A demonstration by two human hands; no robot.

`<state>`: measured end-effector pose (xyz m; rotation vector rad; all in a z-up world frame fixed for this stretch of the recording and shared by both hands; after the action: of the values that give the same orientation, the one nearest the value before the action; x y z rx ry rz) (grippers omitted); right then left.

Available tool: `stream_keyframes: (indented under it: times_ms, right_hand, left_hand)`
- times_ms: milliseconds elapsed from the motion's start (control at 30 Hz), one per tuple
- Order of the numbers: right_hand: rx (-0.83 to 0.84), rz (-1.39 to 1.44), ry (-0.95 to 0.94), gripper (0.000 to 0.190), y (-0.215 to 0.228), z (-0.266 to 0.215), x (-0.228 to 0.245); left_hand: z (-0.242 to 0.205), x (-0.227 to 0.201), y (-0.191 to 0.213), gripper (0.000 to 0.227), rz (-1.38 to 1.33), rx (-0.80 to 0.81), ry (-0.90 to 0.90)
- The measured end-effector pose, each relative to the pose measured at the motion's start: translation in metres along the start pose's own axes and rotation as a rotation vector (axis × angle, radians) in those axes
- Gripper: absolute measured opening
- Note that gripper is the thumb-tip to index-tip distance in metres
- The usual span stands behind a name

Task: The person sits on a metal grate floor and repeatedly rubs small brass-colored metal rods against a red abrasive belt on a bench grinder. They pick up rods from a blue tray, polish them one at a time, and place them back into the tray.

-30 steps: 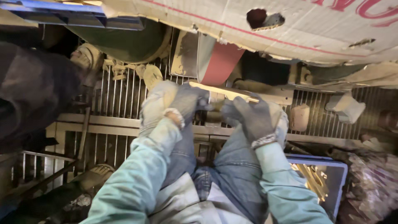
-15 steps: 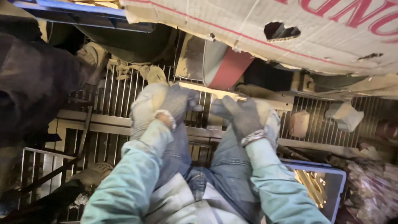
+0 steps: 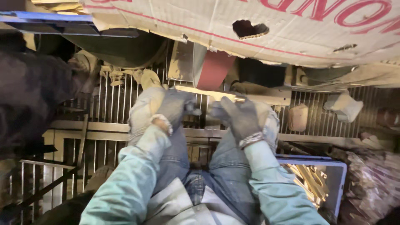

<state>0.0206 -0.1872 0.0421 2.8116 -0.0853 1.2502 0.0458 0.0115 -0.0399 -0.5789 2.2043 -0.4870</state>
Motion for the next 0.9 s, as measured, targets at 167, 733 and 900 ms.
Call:
stream_keyframes:
  times_ms: [167, 733, 900]
  right_hand:
    - [-0.110, 0.170, 0.070, 0.035, 0.038, -0.026, -0.002]
    - [0.086, 0.001, -0.018, 0.033, -0.054, 0.009, 0.002]
    - [0.180, 0.065, 0.041, 0.034, -0.071, 0.009, 0.008]
  left_hand:
    - [0.014, 0.034, -0.041, 0.014, -0.038, 0.174, 0.031]
    - [-0.034, -0.056, 0.032, 0.023, 1.184, 0.090, -0.581]
    - [-0.037, -0.056, 0.045, 0.012, 0.716, 0.054, -0.260]
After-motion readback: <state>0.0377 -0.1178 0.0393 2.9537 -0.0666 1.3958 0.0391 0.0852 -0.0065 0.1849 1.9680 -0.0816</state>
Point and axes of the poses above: each hand's wrist, its own z-axis towards the middle knuckle, its own y-axis out of the back of the hand, x = y × z, the point moved 6 cm from there along z, towards the middle knuckle, and after that the axes turned 9 degrees about -z, right-handed, at the moved point
